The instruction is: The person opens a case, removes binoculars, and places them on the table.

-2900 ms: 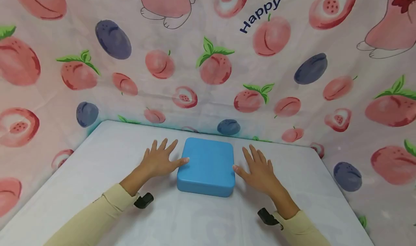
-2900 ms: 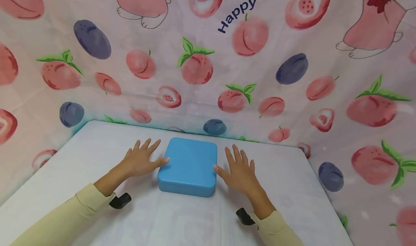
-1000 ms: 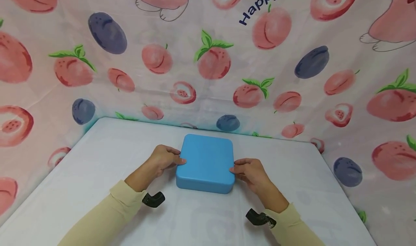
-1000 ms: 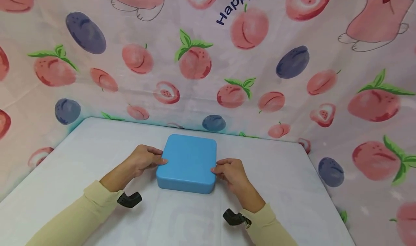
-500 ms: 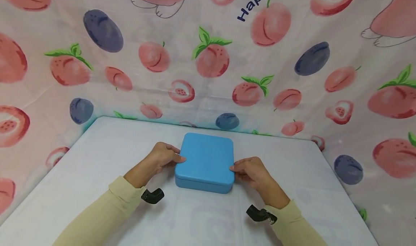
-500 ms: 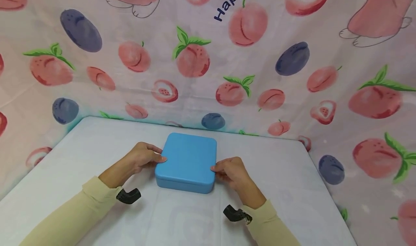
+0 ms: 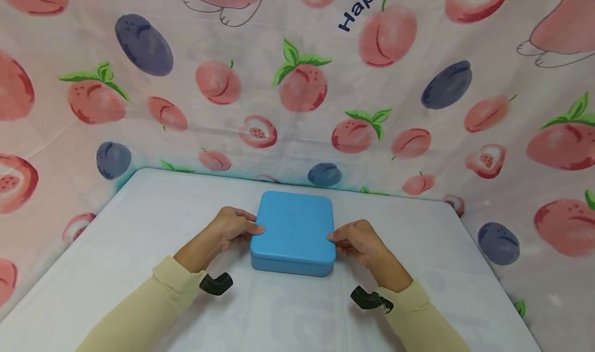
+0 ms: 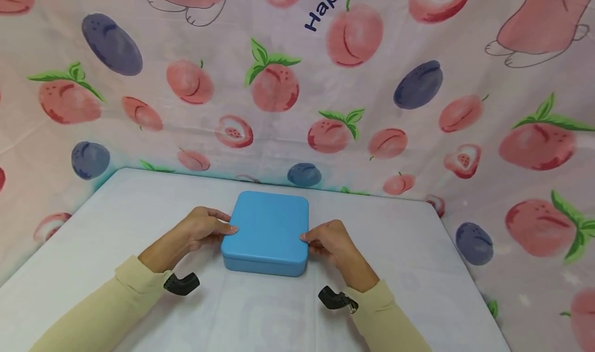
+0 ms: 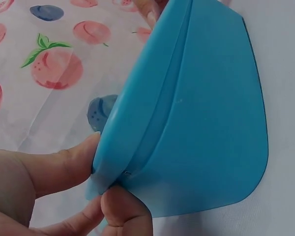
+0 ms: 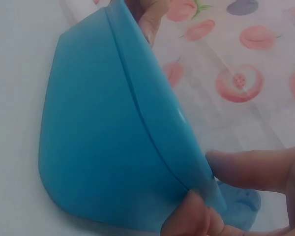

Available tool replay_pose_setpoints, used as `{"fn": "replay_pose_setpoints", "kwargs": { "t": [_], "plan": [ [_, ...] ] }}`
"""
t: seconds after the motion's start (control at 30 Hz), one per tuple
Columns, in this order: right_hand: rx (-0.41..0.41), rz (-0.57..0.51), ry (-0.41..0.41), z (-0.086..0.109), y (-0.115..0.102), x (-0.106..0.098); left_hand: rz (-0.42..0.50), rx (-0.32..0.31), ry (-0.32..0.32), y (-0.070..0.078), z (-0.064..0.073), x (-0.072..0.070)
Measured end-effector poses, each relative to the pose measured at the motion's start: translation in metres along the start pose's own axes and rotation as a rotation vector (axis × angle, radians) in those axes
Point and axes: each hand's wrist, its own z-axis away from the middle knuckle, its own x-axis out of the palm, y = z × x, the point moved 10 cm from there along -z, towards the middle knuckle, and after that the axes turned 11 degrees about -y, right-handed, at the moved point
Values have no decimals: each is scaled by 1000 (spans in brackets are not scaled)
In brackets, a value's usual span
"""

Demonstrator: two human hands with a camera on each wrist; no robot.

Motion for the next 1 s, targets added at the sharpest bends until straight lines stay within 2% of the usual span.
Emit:
{"fn": "replay_pose_setpoints", "kwargs": {
  "t": [0.37, 0.67, 0.83, 1.0],
  "plan": [
    [18, 62, -29, -2, 0, 0, 34, 16, -1, -1, -3, 1],
    [-1, 104, 2, -3, -6, 0, 32, 35, -1, 2, -6, 1],
    [28, 121, 10, -5, -5, -2, 41, 43, 1, 4, -7, 2],
    [43, 132, -19, -5, -5, 0, 67, 51, 3, 7, -6, 2]
  ]
}}
